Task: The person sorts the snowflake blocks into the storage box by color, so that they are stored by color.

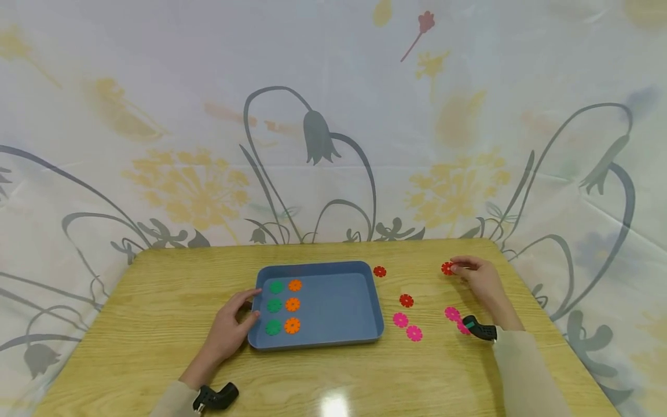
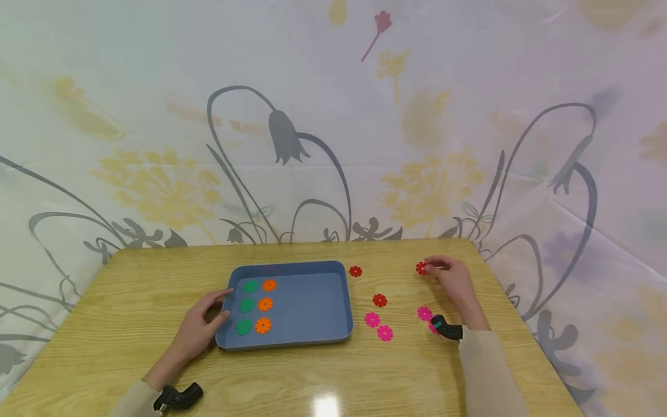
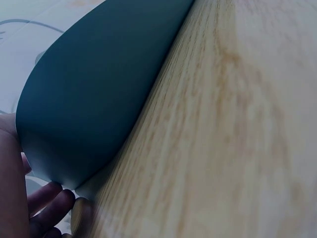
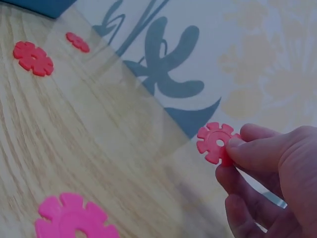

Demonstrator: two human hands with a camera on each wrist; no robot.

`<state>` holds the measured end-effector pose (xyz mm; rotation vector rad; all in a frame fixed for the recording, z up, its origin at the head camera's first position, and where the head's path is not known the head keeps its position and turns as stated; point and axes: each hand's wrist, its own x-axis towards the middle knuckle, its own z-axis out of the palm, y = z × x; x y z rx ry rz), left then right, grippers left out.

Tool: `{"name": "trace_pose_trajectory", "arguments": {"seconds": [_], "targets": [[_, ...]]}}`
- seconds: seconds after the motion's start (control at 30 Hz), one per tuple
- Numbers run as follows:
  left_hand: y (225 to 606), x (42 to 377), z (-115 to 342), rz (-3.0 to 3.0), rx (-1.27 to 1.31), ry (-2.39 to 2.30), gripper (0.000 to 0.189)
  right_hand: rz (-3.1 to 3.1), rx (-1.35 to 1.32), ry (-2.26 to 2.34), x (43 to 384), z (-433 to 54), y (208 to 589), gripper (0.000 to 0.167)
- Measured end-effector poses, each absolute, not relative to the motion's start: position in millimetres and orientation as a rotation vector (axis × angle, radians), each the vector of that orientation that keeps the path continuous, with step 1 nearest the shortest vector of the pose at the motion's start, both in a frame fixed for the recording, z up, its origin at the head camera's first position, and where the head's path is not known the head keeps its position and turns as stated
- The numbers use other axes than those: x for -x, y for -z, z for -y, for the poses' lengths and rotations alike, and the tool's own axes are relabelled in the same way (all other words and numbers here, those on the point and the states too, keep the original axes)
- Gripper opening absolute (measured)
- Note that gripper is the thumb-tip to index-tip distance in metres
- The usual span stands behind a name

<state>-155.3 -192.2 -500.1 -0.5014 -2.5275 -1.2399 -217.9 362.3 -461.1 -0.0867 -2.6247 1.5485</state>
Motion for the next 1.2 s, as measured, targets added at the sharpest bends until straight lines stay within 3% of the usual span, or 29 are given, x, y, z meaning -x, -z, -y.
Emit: {"name": "trace_pose_trajectory", "arguments": {"seconds": [0.43, 0.8, 1.2], "targets": [[496, 154, 189, 2.533, 0.498, 1.273, 0.044, 2.575, -0.039, -1.680, 217, -332, 439, 0.034], [496, 155, 190, 2.528, 0.505, 1.247, 0.044, 2.645, -0.223, -1.681, 229, -281, 442, 0.025], [497, 155, 191, 2.514, 0.517, 1.248, 0.043, 2.616, -0.280, -1.783, 242, -234, 441, 0.027]]}}
